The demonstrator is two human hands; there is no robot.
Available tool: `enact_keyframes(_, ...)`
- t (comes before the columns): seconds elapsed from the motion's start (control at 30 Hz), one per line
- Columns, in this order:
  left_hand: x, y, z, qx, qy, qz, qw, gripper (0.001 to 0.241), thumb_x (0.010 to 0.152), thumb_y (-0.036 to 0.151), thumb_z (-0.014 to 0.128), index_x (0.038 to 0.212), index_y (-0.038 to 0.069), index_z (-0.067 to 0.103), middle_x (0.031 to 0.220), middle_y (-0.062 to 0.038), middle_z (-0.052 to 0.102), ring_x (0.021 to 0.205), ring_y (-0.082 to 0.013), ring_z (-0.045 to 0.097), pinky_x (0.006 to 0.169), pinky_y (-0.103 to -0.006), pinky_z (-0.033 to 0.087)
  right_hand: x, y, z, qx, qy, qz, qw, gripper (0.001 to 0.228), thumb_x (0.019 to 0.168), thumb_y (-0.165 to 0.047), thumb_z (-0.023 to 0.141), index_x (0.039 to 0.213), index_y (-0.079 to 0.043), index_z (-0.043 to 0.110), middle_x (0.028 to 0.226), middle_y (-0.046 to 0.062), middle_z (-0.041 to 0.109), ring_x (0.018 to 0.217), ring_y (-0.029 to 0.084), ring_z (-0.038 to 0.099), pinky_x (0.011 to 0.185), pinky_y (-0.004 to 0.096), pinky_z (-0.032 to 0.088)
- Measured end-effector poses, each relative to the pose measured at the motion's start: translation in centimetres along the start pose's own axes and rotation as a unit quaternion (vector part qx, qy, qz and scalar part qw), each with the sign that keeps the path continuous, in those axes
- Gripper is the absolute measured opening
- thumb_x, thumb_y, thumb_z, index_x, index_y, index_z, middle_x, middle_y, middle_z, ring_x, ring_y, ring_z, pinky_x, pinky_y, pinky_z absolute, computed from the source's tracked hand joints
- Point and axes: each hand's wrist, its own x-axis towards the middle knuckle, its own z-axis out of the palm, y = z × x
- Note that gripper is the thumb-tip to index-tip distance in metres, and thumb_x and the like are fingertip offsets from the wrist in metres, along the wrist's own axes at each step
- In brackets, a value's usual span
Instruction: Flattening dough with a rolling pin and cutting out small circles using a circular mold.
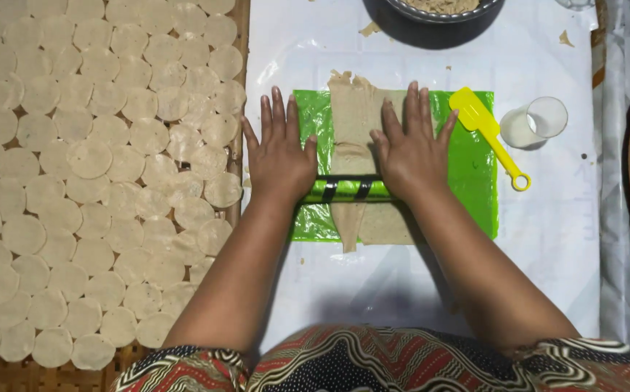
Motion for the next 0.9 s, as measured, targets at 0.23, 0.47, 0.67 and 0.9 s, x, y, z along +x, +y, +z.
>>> enact_keyframes(0.23, -4.2, -0.5, 1.6, -0.04, 0.039, 0.027, 0.998, 0.064, 0.106, 0.036, 0.033, 0.164, 0.009, 0.025, 0.171, -0.022, 0.016, 0.159, -0.036, 0.006, 0.121, -0.0642, -0.007, -4.5, 0.3, 1.2, -0.013, 0.016, -0.023, 1.0, 0.059, 0.113, -0.053, 0.026, 0.158, -0.02, 0.044, 0.171, 0.024, 0.021, 0.16, 0.038, 0.01, 0.114, 0.077, -0.007)
enact_keyframes(0.47, -1.8, -0.6, 1.7, -0.01, -0.036, -0.022, 0.999, 0.085, 0.103, 0.063, 0.031, 0.164, 0.004, 0.019, 0.172, -0.021, 0.002, 0.159, -0.0333, -0.005, 0.121, -0.0655, -0.013, -2.2, 0.0, 0.6, 0.007, -0.088, 0.041, 0.995, 0.068, 0.109, -0.063, 0.019, 0.161, -0.023, 0.035, 0.172, 0.02, 0.009, 0.159, 0.036, -0.001, 0.111, 0.08, -0.012)
enact_keyframes(0.67, -5.7, 0.0, 1.3, -0.005, 0.003, 0.012, 1.0, 0.071, 0.106, 0.05, 0.03, 0.164, 0.009, 0.024, 0.172, -0.02, 0.01, 0.159, -0.0348, 0.002, 0.121, -0.0663, -0.01, -5.9, -1.5, 0.2, -0.016, -0.042, -0.013, 0.999, 0.059, 0.11, -0.054, 0.023, 0.158, -0.025, 0.042, 0.172, 0.02, 0.018, 0.16, 0.036, 0.007, 0.114, 0.077, -0.009)
enact_keyframes(0.9, -12.5, 0.0, 3.2, -0.017, 0.027, 0.032, 0.999, 0.064, 0.107, 0.043, 0.029, 0.163, 0.013, 0.026, 0.171, -0.02, 0.012, 0.159, -0.036, 0.006, 0.119, -0.067, -0.005, -13.0, -0.8, 2.6, -0.023, -0.006, -0.069, 0.997, 0.066, 0.106, -0.055, 0.034, 0.16, -0.017, 0.037, 0.168, 0.027, 0.023, 0.159, 0.038, 0.013, 0.119, 0.07, -0.002)
